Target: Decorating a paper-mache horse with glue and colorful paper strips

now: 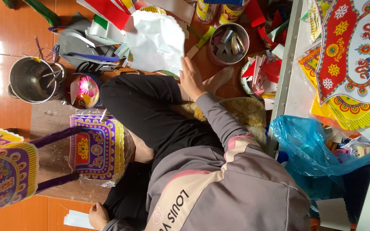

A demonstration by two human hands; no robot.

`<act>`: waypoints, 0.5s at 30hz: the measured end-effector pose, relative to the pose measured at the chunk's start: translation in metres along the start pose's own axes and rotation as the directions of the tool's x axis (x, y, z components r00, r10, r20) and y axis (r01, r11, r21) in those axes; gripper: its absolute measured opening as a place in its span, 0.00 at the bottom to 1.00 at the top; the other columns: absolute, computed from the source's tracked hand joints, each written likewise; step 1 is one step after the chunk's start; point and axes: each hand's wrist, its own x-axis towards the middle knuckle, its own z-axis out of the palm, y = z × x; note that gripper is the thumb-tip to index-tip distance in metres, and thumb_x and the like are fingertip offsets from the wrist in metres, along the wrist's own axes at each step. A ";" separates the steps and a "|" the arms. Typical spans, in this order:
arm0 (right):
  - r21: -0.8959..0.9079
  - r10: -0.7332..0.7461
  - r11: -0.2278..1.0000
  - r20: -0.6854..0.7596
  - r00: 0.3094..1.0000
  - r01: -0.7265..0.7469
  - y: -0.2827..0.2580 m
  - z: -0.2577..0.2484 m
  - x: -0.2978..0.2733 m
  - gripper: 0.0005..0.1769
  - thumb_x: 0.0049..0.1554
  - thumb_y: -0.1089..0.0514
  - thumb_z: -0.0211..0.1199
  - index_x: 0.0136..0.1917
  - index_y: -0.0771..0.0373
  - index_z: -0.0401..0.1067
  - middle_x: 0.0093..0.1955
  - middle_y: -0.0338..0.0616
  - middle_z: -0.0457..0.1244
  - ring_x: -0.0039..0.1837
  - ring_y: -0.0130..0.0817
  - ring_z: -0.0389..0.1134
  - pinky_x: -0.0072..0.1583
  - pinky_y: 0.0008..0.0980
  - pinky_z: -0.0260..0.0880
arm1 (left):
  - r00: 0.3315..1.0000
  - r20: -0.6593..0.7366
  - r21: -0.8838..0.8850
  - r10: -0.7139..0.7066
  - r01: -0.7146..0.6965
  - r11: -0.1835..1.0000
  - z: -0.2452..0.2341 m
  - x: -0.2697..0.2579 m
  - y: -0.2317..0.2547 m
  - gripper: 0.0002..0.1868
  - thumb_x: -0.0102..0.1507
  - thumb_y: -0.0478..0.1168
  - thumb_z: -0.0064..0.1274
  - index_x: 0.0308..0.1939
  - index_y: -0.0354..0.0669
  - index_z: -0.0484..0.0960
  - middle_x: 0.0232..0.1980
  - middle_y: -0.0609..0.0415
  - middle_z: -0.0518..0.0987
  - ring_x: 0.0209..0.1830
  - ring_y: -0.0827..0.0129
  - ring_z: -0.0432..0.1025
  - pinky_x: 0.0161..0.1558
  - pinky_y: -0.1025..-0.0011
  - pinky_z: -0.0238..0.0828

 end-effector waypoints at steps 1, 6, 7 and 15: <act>0.000 -0.002 1.000 -0.001 1.000 0.002 0.001 -0.008 0.003 0.31 0.63 0.63 0.51 0.76 0.67 0.47 0.77 0.61 0.45 0.77 0.52 0.51 0.73 0.41 0.57 | 1.000 -0.001 -0.002 0.000 0.000 1.000 0.000 0.001 -0.001 0.24 0.64 0.52 0.38 0.49 0.44 0.86 0.44 0.37 0.82 0.44 0.36 0.73 0.47 0.48 0.65; 0.012 0.240 0.971 -0.023 0.971 -0.240 0.036 -0.034 0.011 0.20 0.61 0.62 0.53 0.63 0.76 0.62 0.67 0.59 0.53 0.59 0.58 0.64 0.57 0.48 0.66 | 1.000 -0.003 0.008 -0.019 0.019 1.000 -0.004 -0.003 0.009 0.24 0.64 0.51 0.38 0.44 0.42 0.86 0.42 0.37 0.82 0.42 0.38 0.73 0.46 0.50 0.66; 0.011 0.235 0.972 -0.025 0.972 -0.235 0.045 -0.033 0.013 0.20 0.61 0.62 0.53 0.63 0.76 0.62 0.67 0.59 0.53 0.59 0.58 0.64 0.57 0.48 0.66 | 1.000 -0.003 0.003 -0.019 0.019 1.000 -0.003 -0.002 0.009 0.24 0.64 0.51 0.38 0.44 0.42 0.86 0.42 0.37 0.82 0.42 0.38 0.73 0.46 0.50 0.66; 0.036 0.197 0.980 -0.031 0.980 -0.196 0.051 -0.035 0.015 0.26 0.62 0.62 0.52 0.71 0.71 0.55 0.77 0.58 0.44 0.75 0.55 0.50 0.71 0.43 0.58 | 0.999 0.033 0.029 0.004 -0.005 1.000 0.001 0.008 0.005 0.24 0.64 0.54 0.40 0.47 0.43 0.86 0.45 0.39 0.83 0.46 0.40 0.73 0.49 0.52 0.65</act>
